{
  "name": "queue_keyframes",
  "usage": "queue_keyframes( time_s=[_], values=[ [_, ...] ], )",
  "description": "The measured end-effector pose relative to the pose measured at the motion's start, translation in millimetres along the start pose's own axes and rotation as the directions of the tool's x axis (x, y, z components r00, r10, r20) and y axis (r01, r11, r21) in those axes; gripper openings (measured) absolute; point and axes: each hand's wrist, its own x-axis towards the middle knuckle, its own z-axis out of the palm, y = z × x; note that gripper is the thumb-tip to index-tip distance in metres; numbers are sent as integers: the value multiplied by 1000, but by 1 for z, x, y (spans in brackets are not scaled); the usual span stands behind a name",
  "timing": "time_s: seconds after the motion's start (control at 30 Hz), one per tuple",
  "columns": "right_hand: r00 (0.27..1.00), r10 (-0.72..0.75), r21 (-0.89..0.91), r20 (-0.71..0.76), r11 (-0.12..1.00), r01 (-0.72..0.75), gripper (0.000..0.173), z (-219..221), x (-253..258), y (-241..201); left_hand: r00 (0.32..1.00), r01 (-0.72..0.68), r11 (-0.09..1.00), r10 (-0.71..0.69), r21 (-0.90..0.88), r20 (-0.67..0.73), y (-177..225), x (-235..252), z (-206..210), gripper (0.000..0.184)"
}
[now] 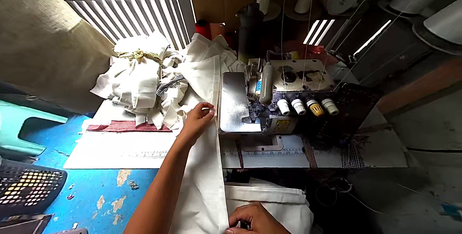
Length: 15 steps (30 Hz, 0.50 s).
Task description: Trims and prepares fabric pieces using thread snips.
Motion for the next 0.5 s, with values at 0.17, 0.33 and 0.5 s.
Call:
queue_keyframes(
  time_s=[0.17,0.33,0.5],
  values=[
    [993,-69,-157,96,984,83,20,-11,-9,4,973,-203,963,219,-177,78,9,-24,-24,37],
    [695,-93,-343,-713,911,-230,25,-60,-33,7,906,-372,928,364,0,215,4,-36,-52,44],
    [267,-278,-385,-923,710,-590,54,-110,-56,15,829,-542,806,465,239,310,11,-46,-62,37]
  ],
)
